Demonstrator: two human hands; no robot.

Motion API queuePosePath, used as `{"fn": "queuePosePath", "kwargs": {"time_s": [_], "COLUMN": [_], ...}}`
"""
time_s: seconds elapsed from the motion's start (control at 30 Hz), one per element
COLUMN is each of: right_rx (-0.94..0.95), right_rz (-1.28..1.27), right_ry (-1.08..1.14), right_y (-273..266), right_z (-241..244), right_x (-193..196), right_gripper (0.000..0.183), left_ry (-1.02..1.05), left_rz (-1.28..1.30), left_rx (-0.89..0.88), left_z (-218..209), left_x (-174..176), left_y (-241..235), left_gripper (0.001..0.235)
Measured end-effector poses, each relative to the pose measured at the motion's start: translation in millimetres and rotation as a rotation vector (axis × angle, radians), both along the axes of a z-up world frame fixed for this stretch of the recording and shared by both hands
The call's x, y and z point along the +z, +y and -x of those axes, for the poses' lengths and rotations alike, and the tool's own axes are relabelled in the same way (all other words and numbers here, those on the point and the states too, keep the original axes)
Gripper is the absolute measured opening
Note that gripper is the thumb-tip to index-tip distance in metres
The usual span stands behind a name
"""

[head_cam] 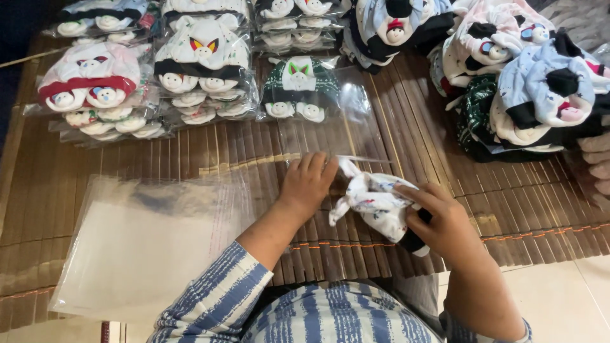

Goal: Packaging baby hats into individual plastic bags

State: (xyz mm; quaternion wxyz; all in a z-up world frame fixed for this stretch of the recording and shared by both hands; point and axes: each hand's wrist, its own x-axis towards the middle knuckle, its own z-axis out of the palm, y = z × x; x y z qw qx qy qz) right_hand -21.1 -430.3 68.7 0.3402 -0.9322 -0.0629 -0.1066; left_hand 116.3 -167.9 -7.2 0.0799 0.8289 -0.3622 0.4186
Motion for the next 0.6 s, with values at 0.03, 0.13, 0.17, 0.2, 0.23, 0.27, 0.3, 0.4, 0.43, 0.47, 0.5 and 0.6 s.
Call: {"fn": "queuePosePath", "kwargs": {"time_s": [0.03,0.13,0.17,0.2,0.23,0.27,0.3,0.4,0.43,0.47,0.5,0.6], "right_rx": [-0.001,-0.212,-0.217,-0.221,-0.22,-0.267,-0.314,-0.42,-0.419,-0.431,-0.443,-0.443], "right_rz": [0.0,-0.007,-0.054,-0.1,-0.1,-0.089,-0.077,-0.113,-0.114,-0.129,-0.144,-0.224], "right_ry": [0.001,0.036,0.042,0.048,0.049,0.048,0.048,0.069,0.068,0.034,0.001,-0.026], "right_y": [2,9,11,13,12,12,11,14,15,15,16,25], "right_z": [-1,-4,-6,-8,-10,-11,-11,-11,-11,-11,-12,-12], "right_x": [-2,-12,-17,-21,-25,-30,-34,-35,-38,-42,-45,-41], "right_gripper": [0.045,0.048,0.049,0.05,0.05,0.05,0.051,0.052,0.052,0.053,0.054,0.054], "left_ry": [0.001,0.006,0.013,0.02,0.021,0.088,0.155,0.65,0.648,0.61,0.572,0.487], "left_rz": [0.0,0.01,0.027,0.045,0.045,0.101,0.158,0.372,0.371,0.373,0.375,0.434], "left_rx": [-0.001,-0.066,-0.082,-0.096,-0.096,-0.128,-0.161,-0.177,-0.177,-0.118,-0.06,-0.022], "left_z": [2,9,12,16,19,22,25,35,33,30,27,28], "left_x": [-1,-2,-1,-1,5,10,16,15,7,-2,-11,-10], "left_y": [-2,-5,-5,-6,-5,-5,-5,3,2,1,0,-5], "left_gripper": [0.019,0.018,0.019,0.02,0.02,0.024,0.029,0.066,0.066,0.042,0.02,0.014]}}
